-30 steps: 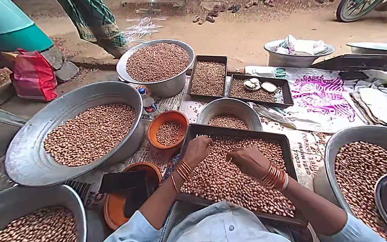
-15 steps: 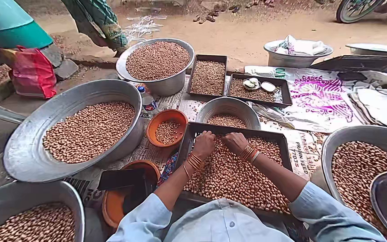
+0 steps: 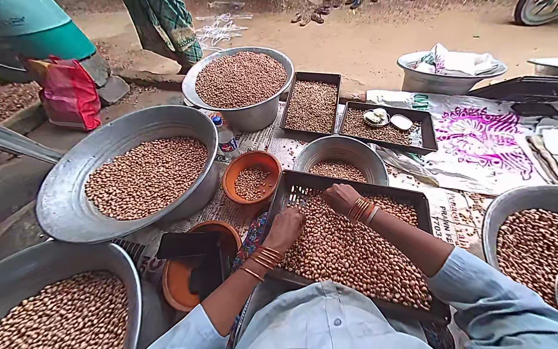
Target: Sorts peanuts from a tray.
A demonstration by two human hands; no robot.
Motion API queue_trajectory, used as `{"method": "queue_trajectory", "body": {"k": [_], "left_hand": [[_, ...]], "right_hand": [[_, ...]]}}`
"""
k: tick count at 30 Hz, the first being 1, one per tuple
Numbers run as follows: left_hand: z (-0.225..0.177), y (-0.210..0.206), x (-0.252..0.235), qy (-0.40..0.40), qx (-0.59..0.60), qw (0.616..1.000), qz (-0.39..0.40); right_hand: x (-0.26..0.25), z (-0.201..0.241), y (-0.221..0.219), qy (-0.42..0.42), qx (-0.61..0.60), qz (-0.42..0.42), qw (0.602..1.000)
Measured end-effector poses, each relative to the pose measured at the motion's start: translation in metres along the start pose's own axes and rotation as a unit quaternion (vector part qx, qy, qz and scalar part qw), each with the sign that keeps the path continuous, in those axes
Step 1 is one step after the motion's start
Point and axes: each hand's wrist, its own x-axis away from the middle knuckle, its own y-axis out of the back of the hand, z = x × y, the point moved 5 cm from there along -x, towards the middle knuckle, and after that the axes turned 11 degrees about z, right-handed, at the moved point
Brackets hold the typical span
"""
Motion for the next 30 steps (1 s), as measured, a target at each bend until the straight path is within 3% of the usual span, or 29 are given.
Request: {"method": "queue_trajectory", "body": {"k": [1, 3, 5, 7, 9, 11, 13, 16, 18, 20, 22, 24, 30], "left_hand": [[0.000, -0.004, -0.001, -0.007, -0.009, 1.000, -0.008], [0.000, -0.009, -0.003, -0.021, -0.025, 0.999, -0.016], [-0.001, -0.013, -0.005, -0.016, -0.021, 1.000, -0.008], [-0.001, -0.015, -0.006, -0.016, -0.019, 1.000, -0.006], [-0.001, -0.015, -0.006, -0.016, -0.021, 1.000, 0.000], [0.003, -0.002, -0.001, 0.003, -0.013, 1.000, -0.017], [0.016, 0.026, 0.012, 0.047, 0.009, 0.993, -0.105], [0.042, 0.066, 0.040, 0.080, 0.018, 0.933, -0.350], [0.046, 0.073, 0.048, 0.064, 0.032, 0.921, -0.384], [0.033, 0.057, 0.044, 0.026, 0.067, 0.953, -0.296], [0.016, 0.027, 0.031, 0.000, 0.070, 0.987, -0.146], [0.003, 0.000, 0.018, -0.002, 0.044, 0.997, -0.056], [-0.008, -0.025, 0.010, 0.028, -0.032, 0.999, -0.018]], "right_hand": [[0.005, 0.006, 0.019, 0.041, -0.024, -0.086, 0.995], [0.028, 0.020, 0.058, 0.142, -0.078, -0.309, 0.937], [0.047, 0.029, 0.077, 0.188, -0.114, -0.385, 0.896], [0.048, 0.036, 0.061, 0.183, -0.115, -0.300, 0.929], [0.041, 0.043, 0.021, 0.130, -0.080, -0.089, 0.984], [0.033, 0.045, -0.020, 0.096, -0.036, 0.035, 0.994], [0.026, 0.040, -0.052, 0.095, -0.019, 0.048, 0.994], [0.021, 0.034, -0.074, 0.123, -0.034, -0.013, 0.992], [0.018, 0.032, -0.077, 0.131, -0.040, -0.028, 0.990], [0.016, 0.033, -0.076, 0.125, -0.042, -0.017, 0.991], [0.015, 0.036, -0.074, 0.111, -0.037, 0.001, 0.993], [0.014, 0.037, -0.070, 0.094, -0.033, 0.016, 0.995], [0.009, 0.038, -0.065, 0.047, -0.014, 0.046, 0.998]]}}
